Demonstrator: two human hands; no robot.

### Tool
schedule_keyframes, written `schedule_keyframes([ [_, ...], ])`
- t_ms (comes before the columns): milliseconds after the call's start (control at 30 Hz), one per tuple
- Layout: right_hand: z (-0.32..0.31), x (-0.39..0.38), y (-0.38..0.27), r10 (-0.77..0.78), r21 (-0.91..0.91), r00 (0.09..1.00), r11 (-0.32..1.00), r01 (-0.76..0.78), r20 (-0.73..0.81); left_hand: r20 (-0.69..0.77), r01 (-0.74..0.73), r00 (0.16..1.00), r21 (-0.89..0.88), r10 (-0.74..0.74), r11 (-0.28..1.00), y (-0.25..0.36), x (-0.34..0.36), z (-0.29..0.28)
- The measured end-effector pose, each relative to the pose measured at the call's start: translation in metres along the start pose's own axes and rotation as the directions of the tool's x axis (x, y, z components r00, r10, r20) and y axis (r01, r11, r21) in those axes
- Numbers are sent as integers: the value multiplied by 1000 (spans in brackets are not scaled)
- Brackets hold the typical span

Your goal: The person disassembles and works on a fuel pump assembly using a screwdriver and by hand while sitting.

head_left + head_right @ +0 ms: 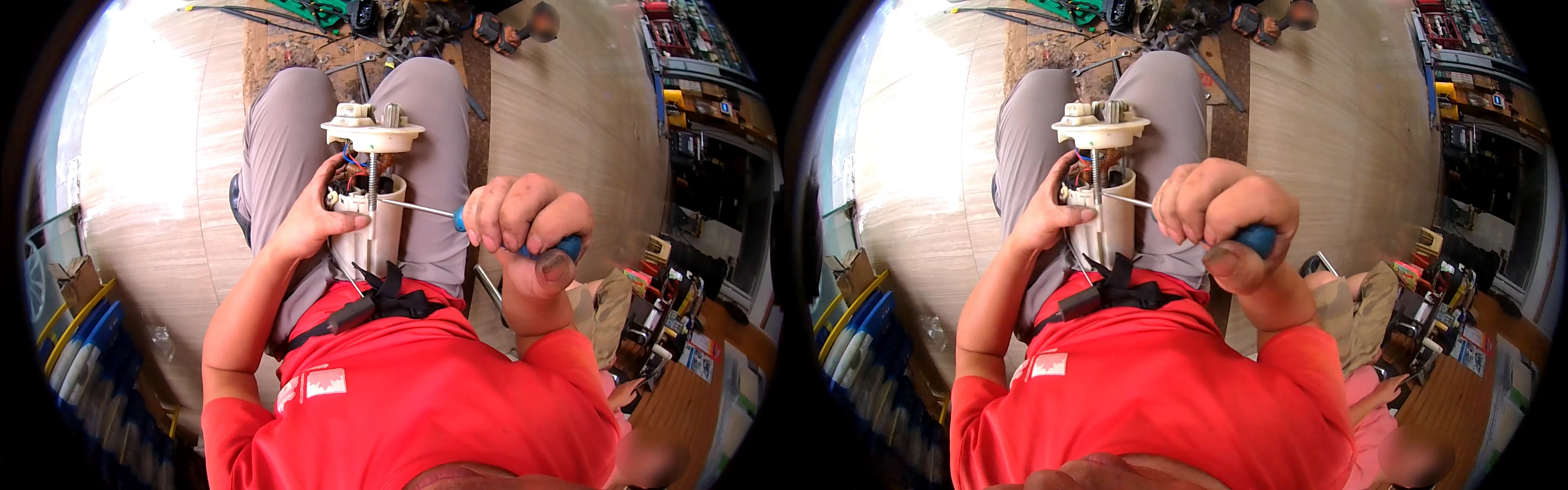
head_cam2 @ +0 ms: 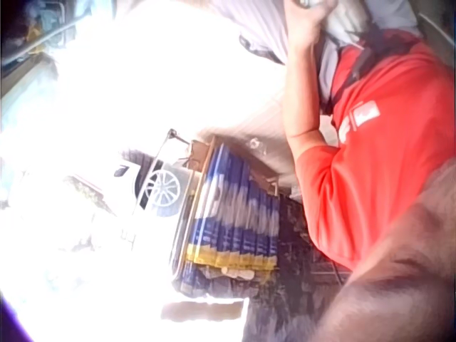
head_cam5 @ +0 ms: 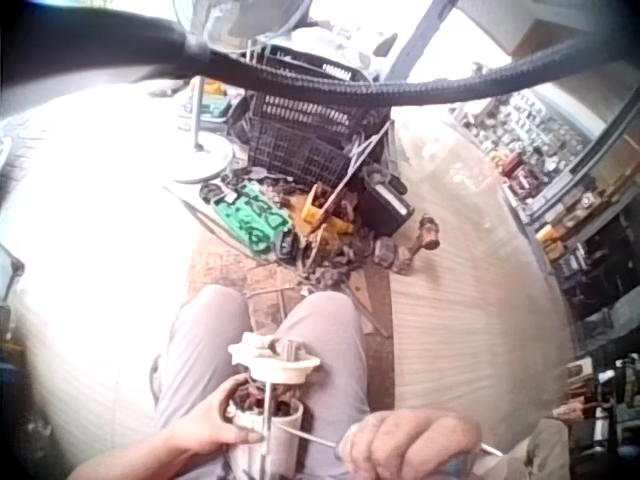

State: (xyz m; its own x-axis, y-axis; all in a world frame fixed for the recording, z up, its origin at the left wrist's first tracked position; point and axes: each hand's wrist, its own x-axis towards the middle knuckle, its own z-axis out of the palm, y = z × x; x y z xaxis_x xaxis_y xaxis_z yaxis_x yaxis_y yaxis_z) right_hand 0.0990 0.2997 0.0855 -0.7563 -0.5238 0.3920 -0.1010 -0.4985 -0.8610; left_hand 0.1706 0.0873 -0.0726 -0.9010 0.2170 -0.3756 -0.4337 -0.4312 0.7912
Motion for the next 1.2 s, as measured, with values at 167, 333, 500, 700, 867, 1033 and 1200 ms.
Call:
schedule_keyframes([
  [167, -1, -1, 2, 16, -22, 999, 1000, -17, -31, -15, 30, 999, -50, -31, 998, 6, -3, 3],
  [333, -4, 0, 4, -5, -18, 998, 1000, 6, 61, -17, 9, 1000, -37, -10, 999, 6, -3, 5],
  [500, -5, 8, 1, 24, -144, 936, 989, 29, 352, -42, -11, 999, 93, 15, 996, 3, -2, 6],
  [700, -7, 5, -31, 130, -762, 992, 642, -86, -2, -89, -34, 995, 162, 49, 986, -4, -4, 5],
  [867, 4, 13, -69, 391, -945, 919, 319, -76, 58, -116, -84, 985, 315, 126, 945, -11, -2, 6],
  [1033, 8, 12, -69, 499, -953, 845, 300, 37, 190, -168, -23, 984, 194, 56, 981, -5, -4, 13],
  [1200, 1, 3, -69, 526, -949, 825, 314, 35, 205, -134, -71, 984, 296, 115, 952, -9, -2, 5],
])
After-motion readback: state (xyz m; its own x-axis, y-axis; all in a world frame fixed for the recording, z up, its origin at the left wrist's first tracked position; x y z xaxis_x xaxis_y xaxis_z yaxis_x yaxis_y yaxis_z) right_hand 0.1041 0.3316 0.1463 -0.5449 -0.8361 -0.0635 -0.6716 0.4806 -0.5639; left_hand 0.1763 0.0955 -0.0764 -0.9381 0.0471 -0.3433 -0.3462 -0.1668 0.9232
